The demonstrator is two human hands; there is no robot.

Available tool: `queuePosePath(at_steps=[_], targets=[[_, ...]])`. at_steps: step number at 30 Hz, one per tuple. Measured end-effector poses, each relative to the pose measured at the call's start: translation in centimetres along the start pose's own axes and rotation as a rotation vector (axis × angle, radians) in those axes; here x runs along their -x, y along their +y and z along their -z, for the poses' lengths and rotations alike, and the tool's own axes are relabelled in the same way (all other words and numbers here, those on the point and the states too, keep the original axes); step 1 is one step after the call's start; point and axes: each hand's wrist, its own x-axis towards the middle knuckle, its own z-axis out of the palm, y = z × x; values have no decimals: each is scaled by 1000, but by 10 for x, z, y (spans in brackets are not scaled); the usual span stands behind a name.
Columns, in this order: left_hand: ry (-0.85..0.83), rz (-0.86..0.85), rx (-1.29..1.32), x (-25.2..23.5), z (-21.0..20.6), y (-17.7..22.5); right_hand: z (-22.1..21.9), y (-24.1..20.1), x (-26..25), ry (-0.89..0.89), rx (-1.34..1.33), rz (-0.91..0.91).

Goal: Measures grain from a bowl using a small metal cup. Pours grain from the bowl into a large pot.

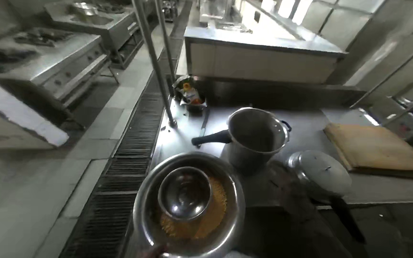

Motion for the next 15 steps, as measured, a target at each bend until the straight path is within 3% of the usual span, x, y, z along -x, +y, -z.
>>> queuePosePath(at_steps=[3, 6, 15], targets=[[43, -24, 33, -28, 4, -19, -24, 32, -47, 102, 136, 153], [97, 28, 28, -37, -10, -24, -36, 48, -74, -1, 231, 150], [159, -24, 101, -72, -53, -28, -63, 89, -72, 43, 151, 292]])
